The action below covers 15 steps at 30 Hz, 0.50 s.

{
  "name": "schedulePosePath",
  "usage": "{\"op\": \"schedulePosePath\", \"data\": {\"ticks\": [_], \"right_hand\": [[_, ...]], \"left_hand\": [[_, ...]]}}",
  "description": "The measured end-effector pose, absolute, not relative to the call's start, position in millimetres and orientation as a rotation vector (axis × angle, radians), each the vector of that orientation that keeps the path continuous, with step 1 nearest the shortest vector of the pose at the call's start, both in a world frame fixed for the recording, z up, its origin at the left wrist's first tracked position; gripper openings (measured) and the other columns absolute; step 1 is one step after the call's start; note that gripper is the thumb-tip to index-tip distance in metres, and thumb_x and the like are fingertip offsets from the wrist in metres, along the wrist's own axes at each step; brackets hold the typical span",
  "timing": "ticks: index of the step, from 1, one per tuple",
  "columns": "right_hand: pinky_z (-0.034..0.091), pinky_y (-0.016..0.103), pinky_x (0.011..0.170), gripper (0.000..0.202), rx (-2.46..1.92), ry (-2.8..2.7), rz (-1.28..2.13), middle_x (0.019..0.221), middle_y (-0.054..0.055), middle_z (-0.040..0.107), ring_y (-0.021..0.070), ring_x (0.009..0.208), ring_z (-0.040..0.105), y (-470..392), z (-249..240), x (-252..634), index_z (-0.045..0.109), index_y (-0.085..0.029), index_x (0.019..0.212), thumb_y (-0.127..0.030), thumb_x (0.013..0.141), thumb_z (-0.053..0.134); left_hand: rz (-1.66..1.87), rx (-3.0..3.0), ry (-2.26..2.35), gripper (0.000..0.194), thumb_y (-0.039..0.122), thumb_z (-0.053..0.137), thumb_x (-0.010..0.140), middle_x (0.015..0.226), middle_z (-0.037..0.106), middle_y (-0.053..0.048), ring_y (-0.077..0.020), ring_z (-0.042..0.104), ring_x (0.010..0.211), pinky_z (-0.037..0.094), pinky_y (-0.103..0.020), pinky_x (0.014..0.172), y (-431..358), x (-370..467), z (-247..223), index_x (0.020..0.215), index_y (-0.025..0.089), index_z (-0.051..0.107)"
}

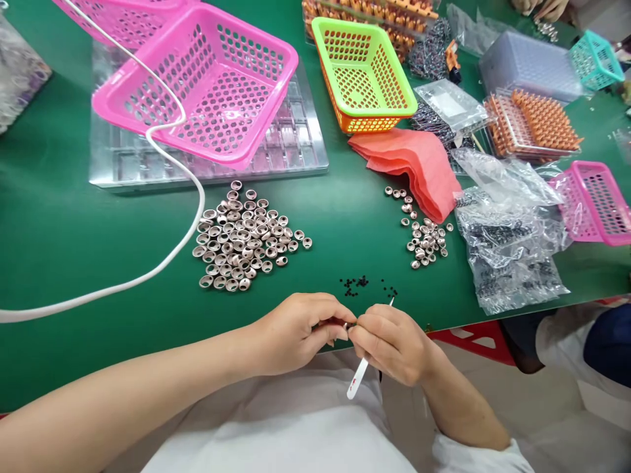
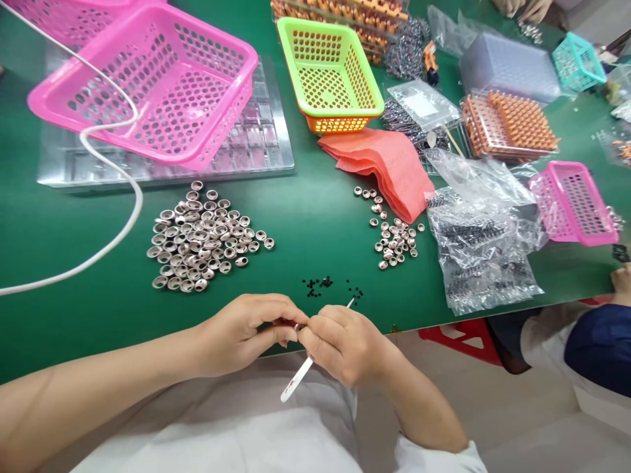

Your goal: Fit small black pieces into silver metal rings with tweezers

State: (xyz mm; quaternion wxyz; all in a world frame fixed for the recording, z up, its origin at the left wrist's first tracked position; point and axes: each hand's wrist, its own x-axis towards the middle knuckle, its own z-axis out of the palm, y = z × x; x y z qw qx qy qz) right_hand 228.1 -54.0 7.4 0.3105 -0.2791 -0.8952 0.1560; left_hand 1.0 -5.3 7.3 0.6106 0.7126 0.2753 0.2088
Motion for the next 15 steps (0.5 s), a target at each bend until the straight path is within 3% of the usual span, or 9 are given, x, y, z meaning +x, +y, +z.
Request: {"op": "schedulePosePath", "data": {"ticks": [7,15], "right_hand": [[0.055,0.027,0.065,0.026,-0.905,-2.039,0.512,0.086,0.006,0.070,0.0145,0.074,0.062,-65.5,3.6,228.1,0.064,-0.014,0.116,-0.005,0.091,0.063],[0.056,0.028,0.065,0.030,-0.943,-2.017,0.494,0.085,0.004,0.071,0.0143,0.071,0.064,-69.3,4.1,230.0,0.064,-0.017,0.120,-0.006,0.091,0.063]], "left_hand": [[0.426,1.461,0.632,0.016,0.016,0.062,0.094,0.086,0.074,-0.005,-0.0123,0.071,0.070,0.056,-0.019,0.064,-2.2,1.2,15.8,0.101,0.015,0.076],[0.435,1.445,0.642,0.017,0.018,0.061,0.094,0.086,0.074,-0.006,-0.0128,0.071,0.068,0.057,-0.020,0.063,-3.3,1.4,14.2,0.102,0.013,0.076]]}}
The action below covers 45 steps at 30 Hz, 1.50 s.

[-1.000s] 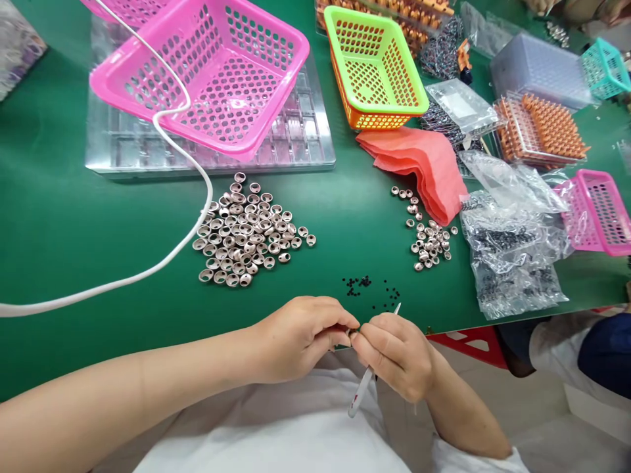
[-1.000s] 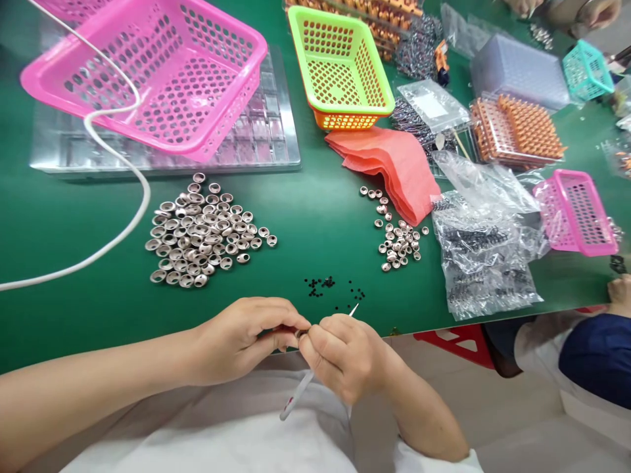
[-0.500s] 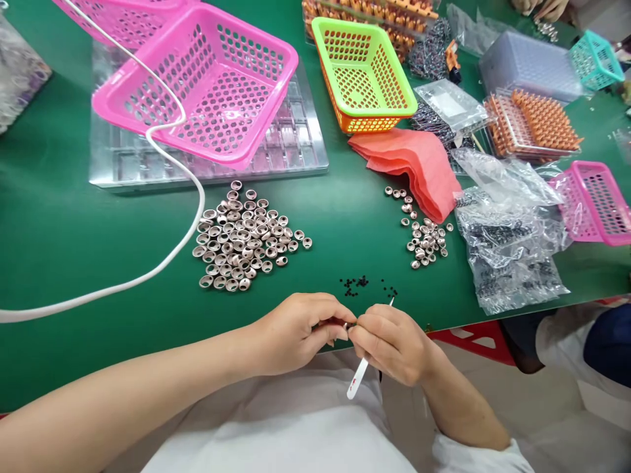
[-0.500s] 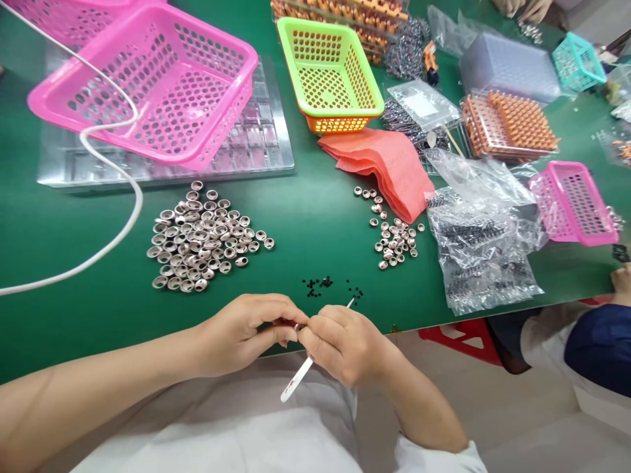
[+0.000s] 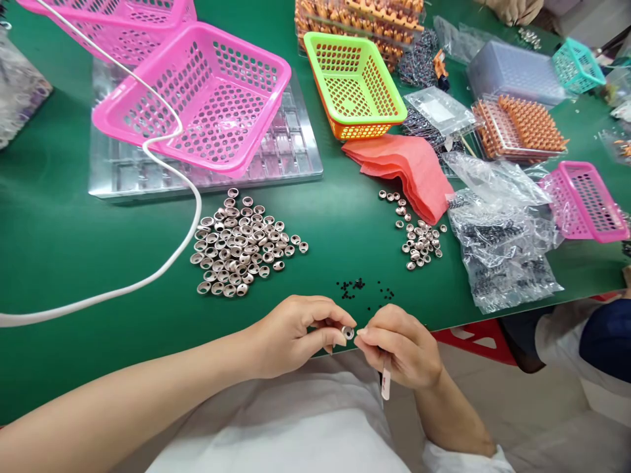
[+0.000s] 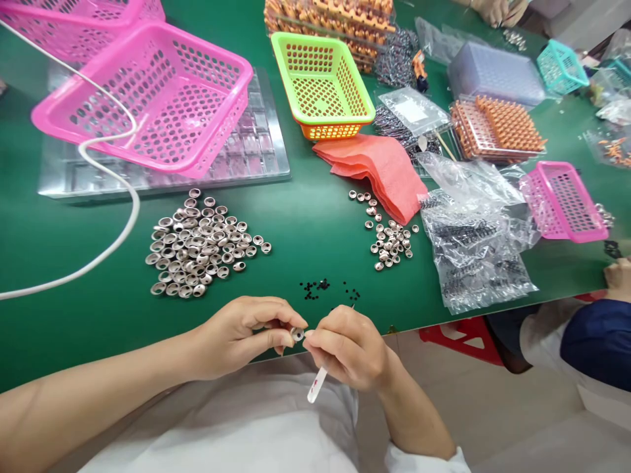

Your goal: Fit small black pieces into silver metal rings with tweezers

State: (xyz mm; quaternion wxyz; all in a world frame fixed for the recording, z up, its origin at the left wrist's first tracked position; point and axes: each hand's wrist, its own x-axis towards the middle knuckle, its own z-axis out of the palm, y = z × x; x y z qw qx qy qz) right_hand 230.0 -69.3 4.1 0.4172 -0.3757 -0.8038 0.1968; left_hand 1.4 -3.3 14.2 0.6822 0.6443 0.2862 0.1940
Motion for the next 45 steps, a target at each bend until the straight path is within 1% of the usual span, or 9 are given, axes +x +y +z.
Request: {"op": "schedulePosePath", "data": {"ticks": [8,15,18,21,26,30,36,41,45], "right_hand": [[0.056,0.033,0.064,0.029,-0.832,-2.281,0.419,0.088,0.010,0.072,0.0182,0.075,0.063,-63.7,11.6,229.3,0.061,-0.010,0.123,-0.008,0.095,0.057],[0.056,0.033,0.063,0.034,-0.810,-2.301,0.398,0.088,0.010,0.071,0.0188,0.075,0.063,-64.5,11.7,229.4,0.060,-0.009,0.126,-0.006,0.092,0.058],[0.056,0.033,0.062,0.032,-0.812,-2.303,0.396,0.088,0.010,0.071,0.0185,0.074,0.063,-64.6,11.9,229.1,0.059,-0.009,0.126,-0.007,0.094,0.056],[0.056,0.033,0.062,0.028,-0.811,-2.320,0.398,0.085,0.009,0.070,0.0187,0.075,0.063,-63.1,13.9,227.9,0.060,-0.009,0.123,-0.008,0.096,0.052],[0.053,0.034,0.062,0.020,-0.786,-2.328,0.431,0.082,0.011,0.068,0.0194,0.073,0.060,-61.3,16.4,225.7,0.063,-0.006,0.112,-0.006,0.096,0.051],[0.051,0.033,0.062,0.017,-0.800,-2.350,0.413,0.082,0.008,0.067,0.0180,0.072,0.055,-61.7,15.0,224.8,0.063,-0.009,0.110,-0.007,0.097,0.052],[0.045,0.033,0.058,0.011,-0.812,-2.401,0.432,0.078,0.007,0.065,0.0170,0.066,0.049,-60.2,9.9,223.1,0.062,-0.011,0.099,-0.008,0.096,0.052],[0.051,0.029,0.062,0.016,-0.853,-2.169,0.590,0.084,0.006,0.067,0.0151,0.071,0.056,-62.2,4.5,225.8,0.063,-0.016,0.109,-0.009,0.097,0.056],[0.053,0.029,0.063,0.029,-1.013,-1.817,0.666,0.087,0.004,0.067,0.0149,0.072,0.061,-72.0,2.8,232.9,0.065,-0.022,0.114,-0.007,0.089,0.069]], "left_hand": [[0.489,1.628,0.597,0.017,0.016,0.060,0.096,0.085,0.075,-0.005,-0.0133,0.070,0.073,0.056,-0.020,0.066,-5.7,0.3,9.7,0.104,0.016,0.075],[0.517,1.680,0.574,0.016,0.018,0.059,0.099,0.086,0.076,-0.005,-0.0139,0.070,0.075,0.055,-0.021,0.068,-6.9,-0.5,8.7,0.105,0.017,0.074],[0.526,1.682,0.566,0.016,0.017,0.060,0.098,0.086,0.076,-0.005,-0.0140,0.070,0.075,0.055,-0.021,0.068,-7.2,-0.5,8.8,0.106,0.017,0.074],[0.533,1.685,0.563,0.016,0.015,0.060,0.098,0.087,0.076,-0.005,-0.0138,0.070,0.076,0.054,-0.020,0.069,-7.8,-0.5,8.4,0.107,0.017,0.073],[0.529,1.701,0.547,0.016,0.014,0.059,0.098,0.087,0.075,-0.005,-0.0136,0.068,0.075,0.053,-0.020,0.068,-8.7,-0.5,7.5,0.106,0.016,0.073],[0.516,1.722,0.547,0.016,0.014,0.059,0.097,0.086,0.075,-0.005,-0.0142,0.068,0.075,0.052,-0.021,0.068,-9.2,-0.4,6.0,0.105,0.016,0.073],[0.508,1.749,0.546,0.018,0.013,0.057,0.097,0.087,0.075,-0.005,-0.0145,0.068,0.076,0.052,-0.021,0.070,-9.5,0.1,2.5,0.105,0.015,0.073],[0.477,1.694,0.576,0.017,0.013,0.060,0.096,0.086,0.075,-0.004,-0.0133,0.068,0.075,0.053,-0.020,0.069,-7.4,0.2,6.3,0.104,0.016,0.075],[0.478,1.606,0.591,0.017,0.015,0.061,0.096,0.087,0.075,-0.004,-0.0132,0.070,0.074,0.055,-0.020,0.068,-5.7,-0.4,10.7,0.106,0.016,0.075]]}}
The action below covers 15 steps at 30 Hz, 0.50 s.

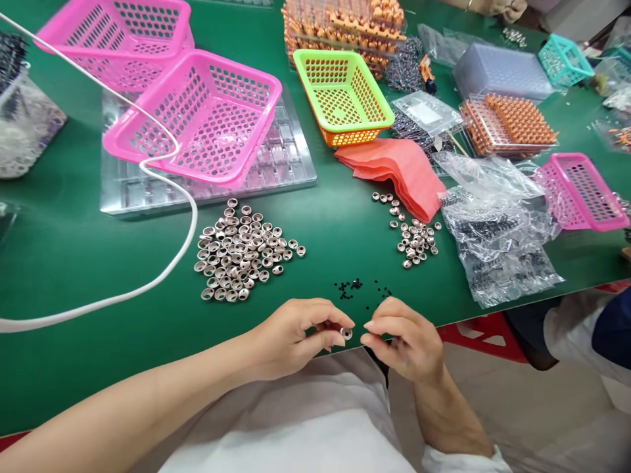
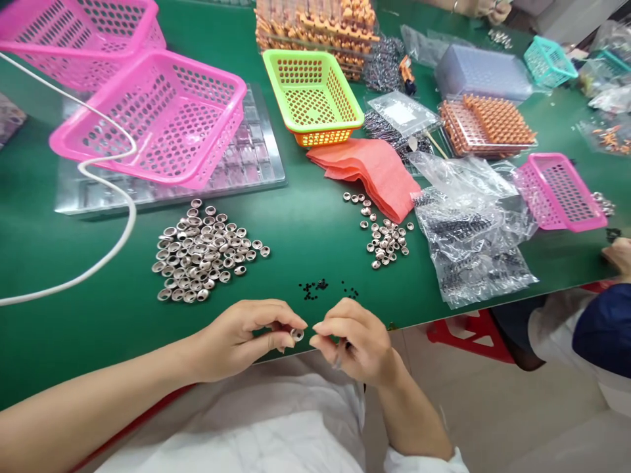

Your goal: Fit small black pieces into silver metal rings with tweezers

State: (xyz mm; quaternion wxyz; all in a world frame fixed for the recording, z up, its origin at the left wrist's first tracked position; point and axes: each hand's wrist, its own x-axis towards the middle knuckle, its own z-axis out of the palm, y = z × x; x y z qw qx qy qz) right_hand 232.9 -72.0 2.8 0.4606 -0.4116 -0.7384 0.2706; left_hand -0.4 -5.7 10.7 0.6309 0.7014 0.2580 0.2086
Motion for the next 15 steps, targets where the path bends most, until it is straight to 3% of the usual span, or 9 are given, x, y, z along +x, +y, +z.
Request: {"op": "schedulePosePath", "data": {"ticks": [7,11,15], "right_hand": [[0.047,0.031,0.062,0.026,-1.217,-1.359,0.575,0.084,0.004,0.065,0.0179,0.075,0.060,-89.3,-7.4,237.8,0.073,-0.022,0.103,-0.003,0.087,0.066],[0.045,0.031,0.061,0.025,-1.233,-1.331,0.537,0.083,0.003,0.065,0.0176,0.074,0.060,-90.8,-9.9,239.3,0.073,-0.022,0.101,-0.003,0.086,0.067],[0.046,0.031,0.064,0.027,-1.225,-1.378,0.530,0.082,0.002,0.065,0.0174,0.074,0.060,-91.7,-8.4,244.9,0.072,-0.022,0.103,-0.002,0.086,0.066]], "left_hand": [[0.517,1.880,0.953,0.012,0.023,0.062,0.095,0.090,0.074,-0.004,-0.0161,0.069,0.079,0.056,-0.025,0.071,13.2,-13.5,20.1,0.100,0.018,0.073],[0.532,2.213,1.275,0.017,0.032,0.060,0.095,0.099,0.072,-0.009,-0.0257,0.068,0.094,0.056,-0.038,0.083,33.7,-39.6,24.3,0.097,0.018,0.071],[0.425,2.479,1.446,0.026,0.028,0.050,0.095,0.102,0.070,-0.014,-0.0341,0.065,0.098,0.054,-0.049,0.086,48.6,-65.4,21.4,0.103,0.017,0.072]]}}
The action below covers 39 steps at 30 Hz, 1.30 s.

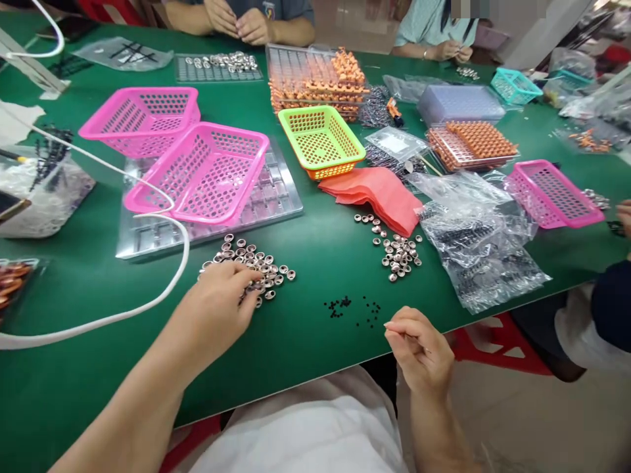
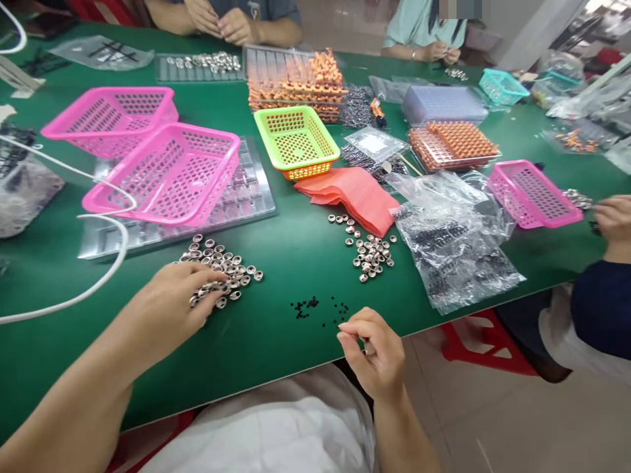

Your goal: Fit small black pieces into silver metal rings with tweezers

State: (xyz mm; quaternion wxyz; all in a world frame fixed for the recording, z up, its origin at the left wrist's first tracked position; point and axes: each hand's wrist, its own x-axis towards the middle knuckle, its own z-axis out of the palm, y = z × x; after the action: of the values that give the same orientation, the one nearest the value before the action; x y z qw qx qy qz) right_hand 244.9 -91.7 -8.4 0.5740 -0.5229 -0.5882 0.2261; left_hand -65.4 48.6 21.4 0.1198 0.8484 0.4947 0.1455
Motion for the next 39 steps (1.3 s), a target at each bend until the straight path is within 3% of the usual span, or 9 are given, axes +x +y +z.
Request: {"op": "schedulePosePath", "data": {"ticks": [4,8,13,17,21,29,35,39], "right_hand": [[0.046,0.031,0.064,0.024,-1.241,-1.335,0.502,0.083,0.002,0.065,0.0172,0.075,0.060,-95.1,-9.6,252.0,0.072,-0.023,0.103,-0.005,0.089,0.065],[0.045,0.031,0.063,0.019,-1.267,-1.233,0.489,0.082,0.003,0.064,0.0174,0.075,0.059,-97.2,-11.6,255.7,0.073,-0.024,0.100,-0.010,0.093,0.061],[0.046,0.031,0.066,0.020,-1.226,-1.265,0.517,0.083,0.003,0.064,0.0173,0.077,0.060,-98.7,-11.3,254.6,0.072,-0.023,0.102,-0.009,0.093,0.061],[0.046,0.030,0.064,0.019,-1.271,-1.263,0.481,0.086,0.003,0.066,0.0172,0.078,0.061,-106.9,-10.4,260.7,0.072,-0.022,0.101,-0.009,0.093,0.062],[0.046,0.029,0.063,0.016,-1.326,-1.216,0.411,0.086,0.003,0.066,0.0172,0.079,0.061,-116.9,-12.5,272.6,0.073,-0.022,0.097,-0.010,0.093,0.063],[0.048,0.031,0.063,0.018,-1.284,-1.190,0.515,0.085,0.005,0.064,0.0176,0.077,0.060,-115.8,-16.6,272.0,0.074,-0.022,0.102,-0.019,0.099,0.057],[0.055,0.047,0.086,0.041,-1.193,-1.057,0.567,0.112,0.010,0.064,0.0260,0.107,0.061,-103.7,-12.0,268.5,0.076,-0.028,0.104,-0.053,0.104,0.043],[0.054,0.037,0.070,0.043,-1.130,-1.023,0.696,0.100,0.006,0.058,0.0189,0.084,0.060,-96.9,-11.7,263.4,0.074,-0.033,0.110,-0.058,0.105,0.039]], "left_hand": [[0.464,2.602,1.479,0.031,0.030,0.048,0.097,0.109,0.068,-0.016,-0.0378,0.062,0.105,0.052,-0.052,0.092,51.0,-63.9,22.8,0.116,0.018,0.069],[0.494,2.676,1.234,0.032,0.024,0.049,0.099,0.113,0.068,-0.018,-0.0351,0.062,0.105,0.052,-0.052,0.095,45.8,-17.7,33.1,0.121,0.011,0.068],[0.223,2.531,0.979,0.025,0.018,0.063,0.096,0.115,0.070,-0.017,-0.0346,0.062,0.107,0.054,-0.049,0.095,58.1,74.1,30.8,0.117,0.009,0.071],[0.212,2.484,0.972,0.029,0.023,0.074,0.092,0.112,0.073,-0.015,-0.0323,0.064,0.109,0.054,-0.044,0.096,80.4,126.2,14.6,0.118,0.011,0.071],[0.227,2.436,0.994,0.029,0.036,0.079,0.088,0.103,0.074,-0.012,-0.0310,0.067,0.102,0.056,-0.040,0.088,92.2,148.3,2.0,0.105,0.013,0.074],[0.319,2.395,0.977,0.013,0.026,0.078,0.087,0.097,0.075,-0.010,-0.0287,0.068,0.096,0.055,-0.039,0.083,90.4,149.1,-1.7,0.095,0.016,0.074],[0.404,2.389,0.914,0.009,0.021,0.076,0.088,0.090,0.076,-0.004,-0.0231,0.069,0.089,0.054,-0.035,0.079,57.1,96.2,17.4,0.096,0.019,0.071],[0.573,2.334,0.841,0.008,0.018,0.070,0.092,0.084,0.075,-0.002,-0.0185,0.070,0.078,0.054,-0.029,0.070,23.5,47.3,23.9,0.099,0.019,0.068]]}}
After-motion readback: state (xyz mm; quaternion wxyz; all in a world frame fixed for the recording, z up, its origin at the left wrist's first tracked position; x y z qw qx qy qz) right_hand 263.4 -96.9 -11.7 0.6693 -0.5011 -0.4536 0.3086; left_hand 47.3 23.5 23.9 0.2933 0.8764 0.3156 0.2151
